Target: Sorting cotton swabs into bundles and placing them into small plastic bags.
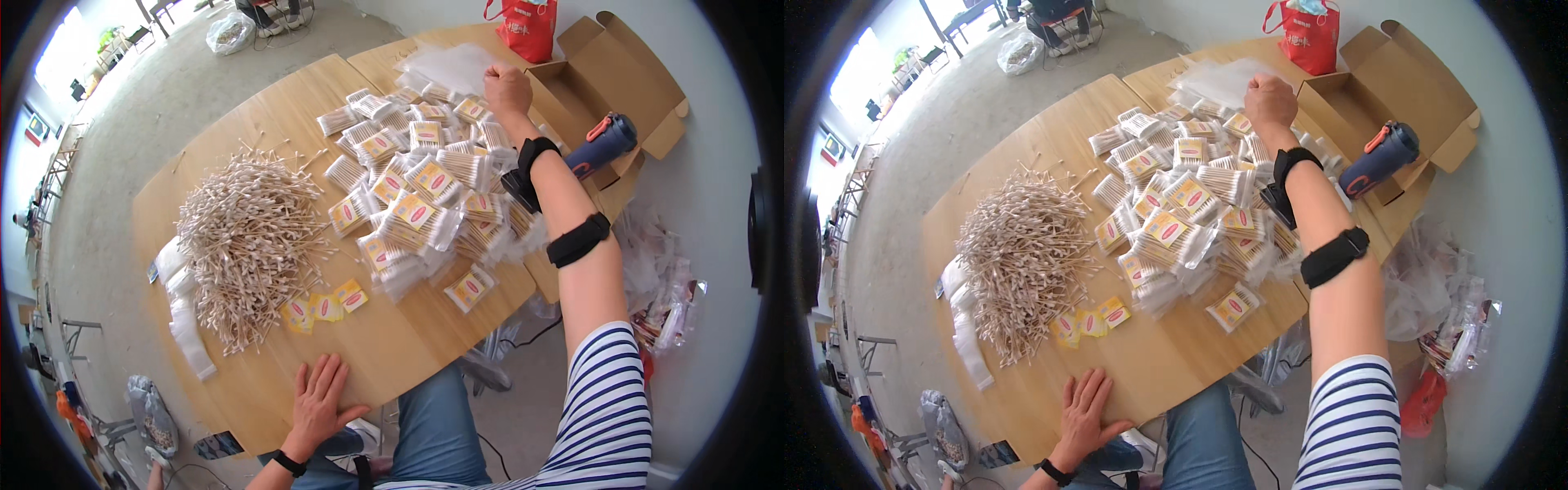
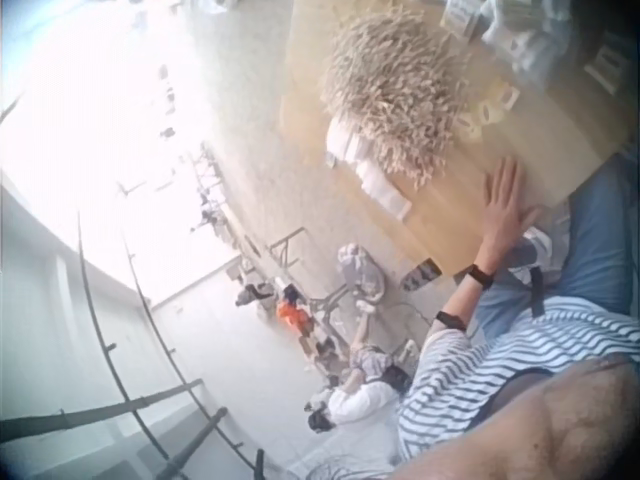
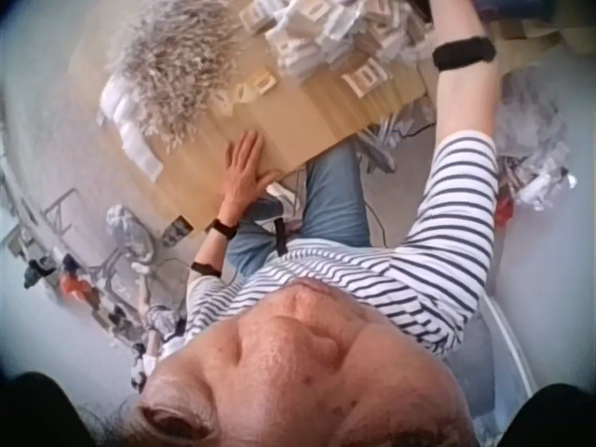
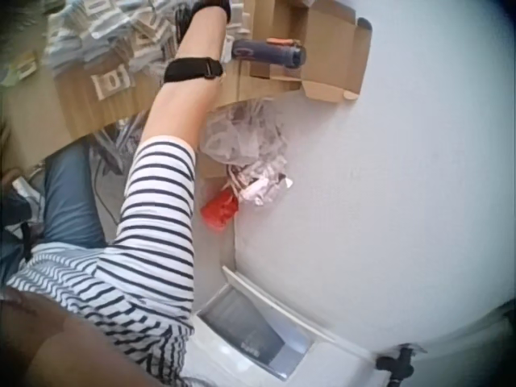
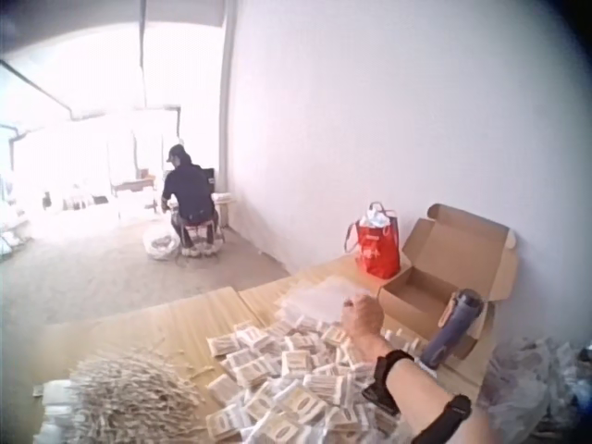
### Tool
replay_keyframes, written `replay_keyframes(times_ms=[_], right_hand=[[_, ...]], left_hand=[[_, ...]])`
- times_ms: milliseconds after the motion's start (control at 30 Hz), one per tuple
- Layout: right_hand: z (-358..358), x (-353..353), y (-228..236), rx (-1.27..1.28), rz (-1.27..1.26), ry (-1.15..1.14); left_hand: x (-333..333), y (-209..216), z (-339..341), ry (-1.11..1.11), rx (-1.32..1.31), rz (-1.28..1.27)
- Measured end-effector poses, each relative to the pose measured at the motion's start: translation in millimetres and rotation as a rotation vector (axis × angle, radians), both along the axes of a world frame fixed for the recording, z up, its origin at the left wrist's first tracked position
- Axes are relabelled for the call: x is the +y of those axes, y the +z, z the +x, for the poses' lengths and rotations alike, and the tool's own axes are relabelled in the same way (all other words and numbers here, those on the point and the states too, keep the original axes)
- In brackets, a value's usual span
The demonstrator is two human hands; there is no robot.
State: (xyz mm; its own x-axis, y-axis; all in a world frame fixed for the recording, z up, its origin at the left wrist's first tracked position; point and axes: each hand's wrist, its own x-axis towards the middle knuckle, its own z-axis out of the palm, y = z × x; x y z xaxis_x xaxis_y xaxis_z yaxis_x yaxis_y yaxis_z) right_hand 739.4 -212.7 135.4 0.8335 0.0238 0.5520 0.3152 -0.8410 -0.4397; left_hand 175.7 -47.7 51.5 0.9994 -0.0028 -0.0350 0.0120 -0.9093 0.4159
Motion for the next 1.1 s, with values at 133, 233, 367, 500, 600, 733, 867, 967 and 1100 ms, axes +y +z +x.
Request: replay_keyframes(times_ms=[133, 233, 367, 500, 600, 733, 867, 967, 1100], right_hand=[[-62, 9, 43, -0.04, 0.187, 0.326], [-149, 21, 73, -0.164, 0.237, 0.64], [-287, 25, 106, -0.292, 0.194, 1.001], [-412, 5, 105, -0.224, 0.192, 1.13], [-466, -11, 72, -0.111, 0.168, 1.165], [-519, -36, 35, 0.068, 0.162, 1.131], [-548, -37, 2, 0.176, 0.132, 1.121], [-567, -30, -3, 0.162, 0.099, 1.178], [-586, -10, 14, 0.109, 0.076, 1.246]], left_hand=[[-1, 3, -5, 0.018, -0.049, 0.003], [-2, 3, -7, 0.019, -0.079, -0.011], [-2, -7, -14, 0.021, -0.166, -0.01], [-5, -10, -16, -0.006, -0.269, 0.004], [-20, -2, -34, 0.113, -0.275, -0.269], [-27, -1, -104, 0.3, -0.068, -1.206], [-23, -16, -187, 0.523, 0.122, -2.162], [-24, -10, -223, 0.65, -0.053, -2.419], [-24, -11, -229, 0.561, 0.077, -2.583]])
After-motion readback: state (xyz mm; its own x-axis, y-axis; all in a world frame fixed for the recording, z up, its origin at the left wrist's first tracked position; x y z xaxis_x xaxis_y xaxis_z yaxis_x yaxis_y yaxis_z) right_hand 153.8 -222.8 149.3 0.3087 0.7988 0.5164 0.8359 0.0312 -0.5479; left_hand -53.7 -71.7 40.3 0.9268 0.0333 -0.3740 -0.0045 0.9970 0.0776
